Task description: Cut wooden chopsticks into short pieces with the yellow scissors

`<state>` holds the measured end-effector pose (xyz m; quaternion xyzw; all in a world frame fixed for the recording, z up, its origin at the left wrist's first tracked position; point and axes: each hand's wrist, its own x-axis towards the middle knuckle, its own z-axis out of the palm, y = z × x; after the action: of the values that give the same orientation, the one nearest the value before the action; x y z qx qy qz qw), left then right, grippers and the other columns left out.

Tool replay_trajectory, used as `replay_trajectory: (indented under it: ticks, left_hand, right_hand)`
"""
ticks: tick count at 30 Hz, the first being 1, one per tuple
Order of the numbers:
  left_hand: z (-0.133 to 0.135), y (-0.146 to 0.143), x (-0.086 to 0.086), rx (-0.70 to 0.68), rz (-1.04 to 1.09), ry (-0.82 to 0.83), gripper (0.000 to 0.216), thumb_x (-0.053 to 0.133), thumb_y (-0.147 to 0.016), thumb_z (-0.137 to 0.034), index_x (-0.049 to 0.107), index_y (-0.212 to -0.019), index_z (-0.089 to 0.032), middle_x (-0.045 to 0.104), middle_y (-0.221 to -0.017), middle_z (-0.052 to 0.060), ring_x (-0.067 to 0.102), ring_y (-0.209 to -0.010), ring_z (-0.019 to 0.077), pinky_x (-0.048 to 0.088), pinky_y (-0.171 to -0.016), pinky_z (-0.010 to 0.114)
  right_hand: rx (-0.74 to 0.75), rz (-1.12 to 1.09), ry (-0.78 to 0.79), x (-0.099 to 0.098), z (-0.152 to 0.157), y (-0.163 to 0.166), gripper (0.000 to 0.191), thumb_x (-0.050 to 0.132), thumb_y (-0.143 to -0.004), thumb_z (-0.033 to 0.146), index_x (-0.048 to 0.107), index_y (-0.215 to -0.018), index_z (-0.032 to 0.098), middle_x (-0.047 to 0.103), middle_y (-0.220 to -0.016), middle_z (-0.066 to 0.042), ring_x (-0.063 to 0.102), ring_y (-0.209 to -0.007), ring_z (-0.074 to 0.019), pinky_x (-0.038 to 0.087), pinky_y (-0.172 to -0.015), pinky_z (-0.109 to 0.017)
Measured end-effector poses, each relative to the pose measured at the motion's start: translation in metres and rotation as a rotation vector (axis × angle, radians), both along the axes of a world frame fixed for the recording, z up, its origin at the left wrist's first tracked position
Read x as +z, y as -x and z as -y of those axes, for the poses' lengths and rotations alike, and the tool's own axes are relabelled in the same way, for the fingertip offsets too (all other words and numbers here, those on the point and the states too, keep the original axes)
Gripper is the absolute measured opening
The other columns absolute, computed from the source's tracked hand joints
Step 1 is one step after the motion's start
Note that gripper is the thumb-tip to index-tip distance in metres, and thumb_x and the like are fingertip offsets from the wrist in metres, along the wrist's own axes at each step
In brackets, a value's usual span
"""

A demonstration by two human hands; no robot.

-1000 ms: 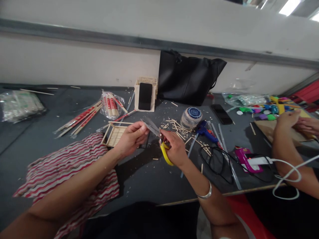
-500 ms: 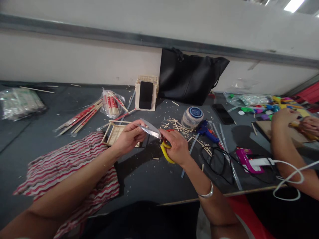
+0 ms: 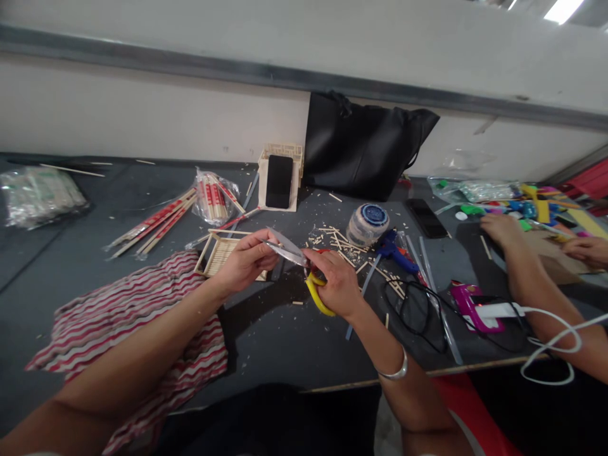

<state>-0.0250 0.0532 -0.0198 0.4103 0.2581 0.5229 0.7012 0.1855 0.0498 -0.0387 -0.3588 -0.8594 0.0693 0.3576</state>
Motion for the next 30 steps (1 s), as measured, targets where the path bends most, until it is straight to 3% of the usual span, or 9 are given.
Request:
replay_trajectory:
  ticks: [8,22,30]
  left_hand:
    - [0.0002,0.0000,0.0002,-0.008,-0.001,0.004,0.028,0.081,-0.074,-0.036,0.060,-0.071,-0.017,0.035,-0.048,-0.009,0.023,-0.043,0.0044,0.013,-0.043,0.020]
    - [0.0020,-0.0023,0.0048,0.007,-0.021,0.003,0.033,0.082,-0.073,-0.036,0.057,-0.067,-0.017,0.034,-0.047,-0.009,0.024,-0.042,0.0043,0.014,-0.042,0.018]
    - [0.0027,-0.0030,0.0041,0.022,-0.019,0.013,0.034,0.083,-0.072,-0.039,0.057,-0.067,-0.017,0.032,-0.047,-0.009,0.023,-0.042,0.0042,0.014,-0.042,0.018]
  right_hand:
    - [-0.019,0.020,0.003,-0.0012,0.0003,-0.0016,0.042,0.058,-0.084,0.013,0.065,-0.124,0.023,0.073,-0.091,-0.006,0.068,-0.087,-0.0222,0.056,-0.078,-0.035]
    - [-0.007,0.033,-0.057,0.0011,0.0021,-0.0012,0.041,0.057,-0.084,0.010,0.065,-0.123,0.018,0.071,-0.087,-0.007,0.065,-0.081,-0.0218,0.054,-0.074,-0.033]
    - [-0.077,0.088,-0.061,-0.0030,0.0042,0.0017,0.043,0.055,-0.084,0.013,0.065,-0.125,0.021,0.070,-0.089,-0.006,0.065,-0.085,-0.0226,0.054,-0.076,-0.035]
